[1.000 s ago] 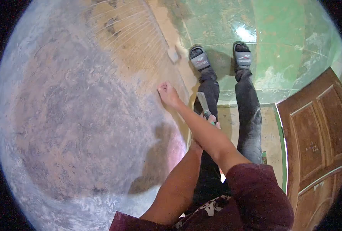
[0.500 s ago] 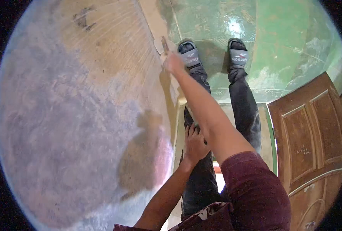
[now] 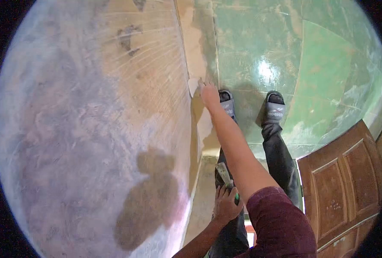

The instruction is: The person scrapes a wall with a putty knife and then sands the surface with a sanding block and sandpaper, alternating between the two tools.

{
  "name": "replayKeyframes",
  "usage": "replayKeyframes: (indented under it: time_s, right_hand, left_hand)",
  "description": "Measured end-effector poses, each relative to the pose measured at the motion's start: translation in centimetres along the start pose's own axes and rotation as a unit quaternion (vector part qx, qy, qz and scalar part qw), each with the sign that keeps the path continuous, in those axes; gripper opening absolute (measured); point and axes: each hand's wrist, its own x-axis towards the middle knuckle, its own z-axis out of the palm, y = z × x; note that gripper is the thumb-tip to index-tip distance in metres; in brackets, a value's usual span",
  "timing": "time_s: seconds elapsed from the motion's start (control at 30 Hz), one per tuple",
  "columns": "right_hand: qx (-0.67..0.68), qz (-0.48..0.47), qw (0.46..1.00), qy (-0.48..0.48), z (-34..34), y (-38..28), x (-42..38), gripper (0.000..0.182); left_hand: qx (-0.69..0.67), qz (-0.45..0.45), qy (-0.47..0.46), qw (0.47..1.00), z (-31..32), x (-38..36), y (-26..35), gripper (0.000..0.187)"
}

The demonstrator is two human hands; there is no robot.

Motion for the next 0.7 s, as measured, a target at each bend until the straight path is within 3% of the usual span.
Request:
replayKeyframes:
  time_s: [0.07,0.17,0.3,0.4,0.47,0.5,0.57,0.63,0.7]
  right_hand:
    - [-0.017,-0.077,0.996,0.05,-2.2,0.2,-0.8,0.05]
    - [0.066,-0.095,0.993,0.007,-7.6,1.1,-2.9,0.038]
    - [0.05,-0.135,0.986,0.083,-13.6,2.4,-6.5,0.031]
    - [0.167,-0.082,0.98,0.076,-14.6,3.1,-8.1,0.037]
    - [0.267,0.097,0.958,-0.023,-18.1,1.1,-9.8,0.038]
    - [0.27,0.099,0.957,-0.029,-19.6,-0.5,-10.6,0.038]
    - [0.394,0.161,0.905,-0.012,-21.6,-3.5,-11.9,0.039]
    - [0.534,0.042,0.837,0.108,-21.8,-7.8,-14.0,0.039]
    - [0.629,-0.004,0.775,0.061,-21.6,-12.8,-16.7,0.046]
  left_hand:
    - [0.02,0.02,-0.004,1.0,-0.3,-0.3,0.5,0.042]
    - [0.047,-0.008,-0.012,0.999,-0.6,0.4,2.0,0.036]
    - [0.044,0.02,0.007,0.999,-0.2,0.4,1.8,0.036]
    - [0.024,0.029,-0.001,0.999,-1.1,0.5,1.8,0.031]
    - [0.035,0.03,-0.003,0.999,-1.5,0.7,1.7,0.027]
    - [0.036,0.024,-0.006,0.999,-1.5,0.4,1.6,0.027]
    - [0.033,0.031,0.0,0.999,-2.2,0.9,2.0,0.037]
    - [0.073,0.019,-0.019,0.997,-2.1,0.8,1.5,0.039]
    - [0.086,0.136,0.057,0.985,-1.5,1.0,0.0,0.039]
